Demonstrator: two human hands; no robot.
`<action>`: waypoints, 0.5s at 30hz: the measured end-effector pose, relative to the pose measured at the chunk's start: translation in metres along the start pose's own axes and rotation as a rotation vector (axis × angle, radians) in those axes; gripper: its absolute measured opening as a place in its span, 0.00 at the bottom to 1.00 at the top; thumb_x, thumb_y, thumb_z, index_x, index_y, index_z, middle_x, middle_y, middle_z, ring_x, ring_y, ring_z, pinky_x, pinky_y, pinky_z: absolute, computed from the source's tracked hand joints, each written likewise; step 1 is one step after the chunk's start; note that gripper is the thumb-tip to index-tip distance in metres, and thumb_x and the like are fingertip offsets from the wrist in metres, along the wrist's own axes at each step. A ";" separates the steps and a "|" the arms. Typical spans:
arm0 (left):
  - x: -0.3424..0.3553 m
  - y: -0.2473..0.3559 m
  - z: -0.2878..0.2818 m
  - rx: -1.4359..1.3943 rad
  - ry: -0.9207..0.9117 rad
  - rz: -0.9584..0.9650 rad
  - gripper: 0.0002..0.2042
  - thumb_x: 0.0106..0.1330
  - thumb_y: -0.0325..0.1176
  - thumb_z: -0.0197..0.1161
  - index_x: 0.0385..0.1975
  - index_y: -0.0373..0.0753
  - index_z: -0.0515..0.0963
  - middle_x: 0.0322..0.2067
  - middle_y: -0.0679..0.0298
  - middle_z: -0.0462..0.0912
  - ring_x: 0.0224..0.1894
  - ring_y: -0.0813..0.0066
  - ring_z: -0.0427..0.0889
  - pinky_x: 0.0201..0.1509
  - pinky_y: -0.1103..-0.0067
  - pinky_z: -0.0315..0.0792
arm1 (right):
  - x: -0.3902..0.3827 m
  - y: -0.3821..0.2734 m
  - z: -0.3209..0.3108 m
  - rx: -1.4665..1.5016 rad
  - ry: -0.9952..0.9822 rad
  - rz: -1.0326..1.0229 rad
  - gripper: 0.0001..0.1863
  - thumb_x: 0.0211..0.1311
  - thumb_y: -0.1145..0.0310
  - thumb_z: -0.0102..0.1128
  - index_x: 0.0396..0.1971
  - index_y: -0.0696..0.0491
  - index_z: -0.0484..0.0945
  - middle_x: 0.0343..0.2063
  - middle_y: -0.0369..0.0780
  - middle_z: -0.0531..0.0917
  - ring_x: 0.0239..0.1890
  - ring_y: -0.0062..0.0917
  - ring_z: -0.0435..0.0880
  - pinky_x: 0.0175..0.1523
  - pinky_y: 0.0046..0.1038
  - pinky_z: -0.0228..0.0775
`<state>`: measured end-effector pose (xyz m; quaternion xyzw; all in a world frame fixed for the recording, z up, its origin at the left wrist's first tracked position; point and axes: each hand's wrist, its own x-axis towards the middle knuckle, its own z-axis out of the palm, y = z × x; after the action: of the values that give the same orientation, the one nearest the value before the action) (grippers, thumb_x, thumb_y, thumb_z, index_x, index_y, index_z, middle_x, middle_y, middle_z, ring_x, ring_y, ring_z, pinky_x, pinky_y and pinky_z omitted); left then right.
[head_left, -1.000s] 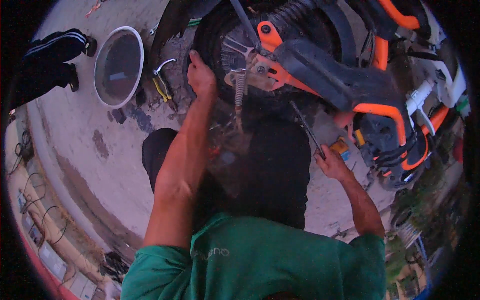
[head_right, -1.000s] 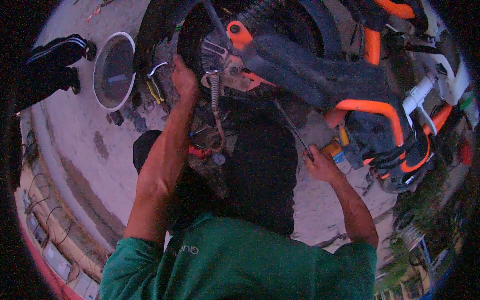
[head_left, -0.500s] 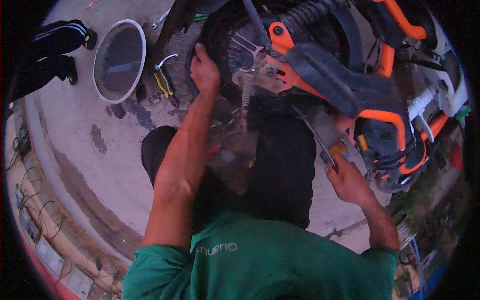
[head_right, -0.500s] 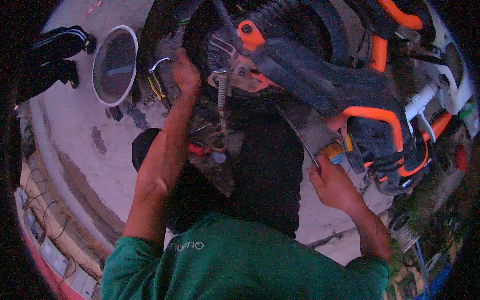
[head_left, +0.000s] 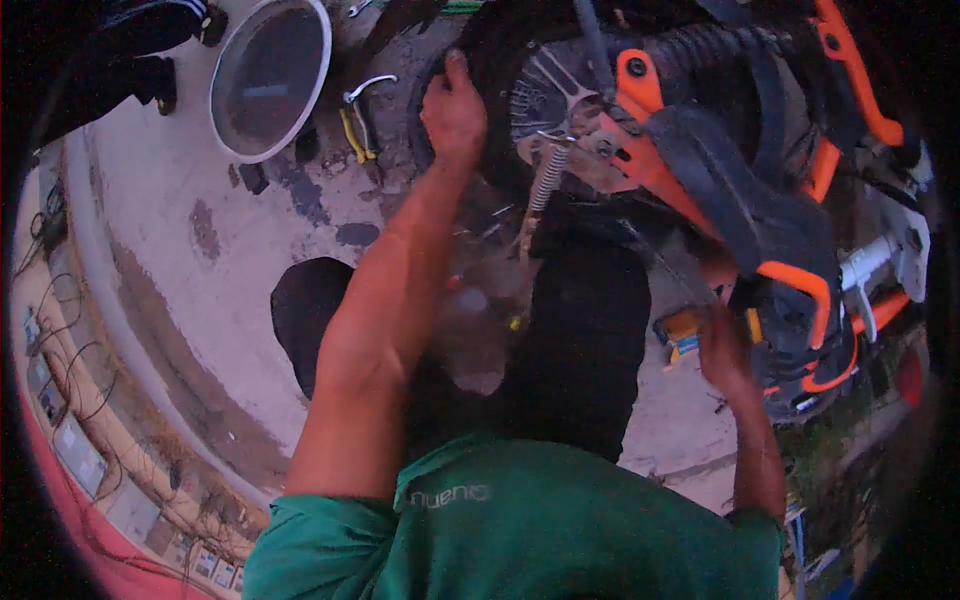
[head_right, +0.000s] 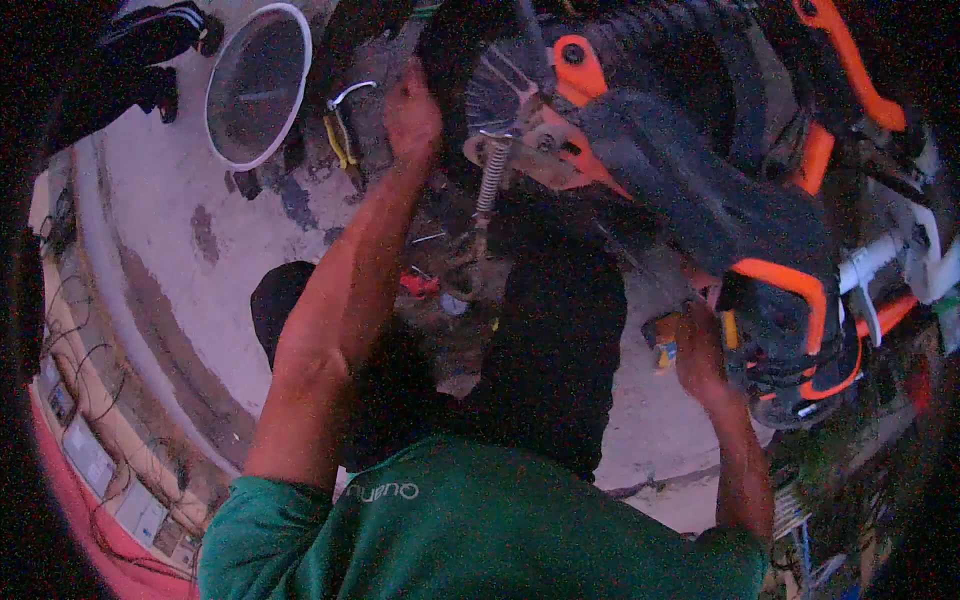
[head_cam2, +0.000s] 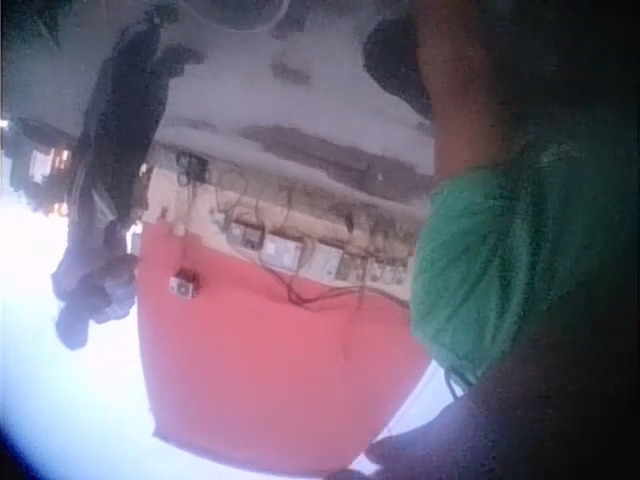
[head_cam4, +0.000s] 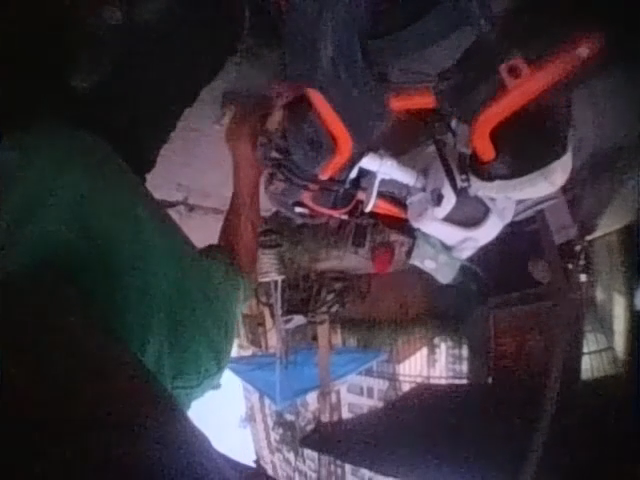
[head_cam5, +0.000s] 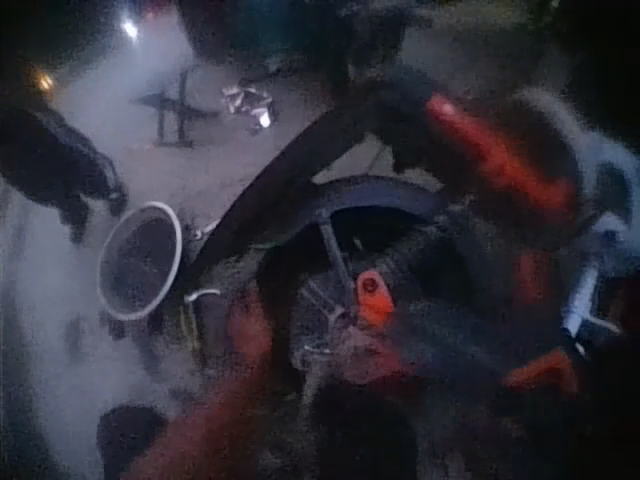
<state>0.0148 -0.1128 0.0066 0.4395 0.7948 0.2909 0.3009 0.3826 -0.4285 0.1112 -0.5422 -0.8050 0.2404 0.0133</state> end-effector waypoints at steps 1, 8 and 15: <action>-0.005 0.011 0.001 0.005 -0.022 -0.098 0.37 0.71 0.65 0.45 0.50 0.29 0.79 0.49 0.36 0.80 0.56 0.37 0.77 0.60 0.56 0.68 | -0.005 0.004 0.002 0.028 -0.012 0.109 0.16 0.73 0.67 0.50 0.55 0.60 0.73 0.42 0.54 0.81 0.45 0.39 0.83 0.51 0.39 0.74; 0.003 -0.052 0.004 0.199 -0.013 0.404 0.25 0.73 0.42 0.54 0.66 0.36 0.67 0.48 0.44 0.81 0.45 0.47 0.82 0.50 0.59 0.75 | 0.036 -0.068 -0.052 0.427 -0.217 0.663 0.15 0.71 0.67 0.55 0.52 0.61 0.74 0.46 0.60 0.80 0.49 0.54 0.80 0.53 0.44 0.73; -0.020 0.008 0.002 0.053 -0.135 0.242 0.37 0.73 0.64 0.42 0.59 0.31 0.75 0.56 0.42 0.78 0.59 0.40 0.75 0.64 0.61 0.67 | -0.122 -0.113 -0.125 0.658 -0.474 0.940 0.09 0.72 0.67 0.52 0.40 0.57 0.75 0.30 0.50 0.80 0.34 0.46 0.82 0.38 0.46 0.72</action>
<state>0.0290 -0.1259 0.0159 0.5583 0.7215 0.2738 0.3046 0.3704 -0.5226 0.2956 -0.7380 -0.3450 0.5700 -0.1067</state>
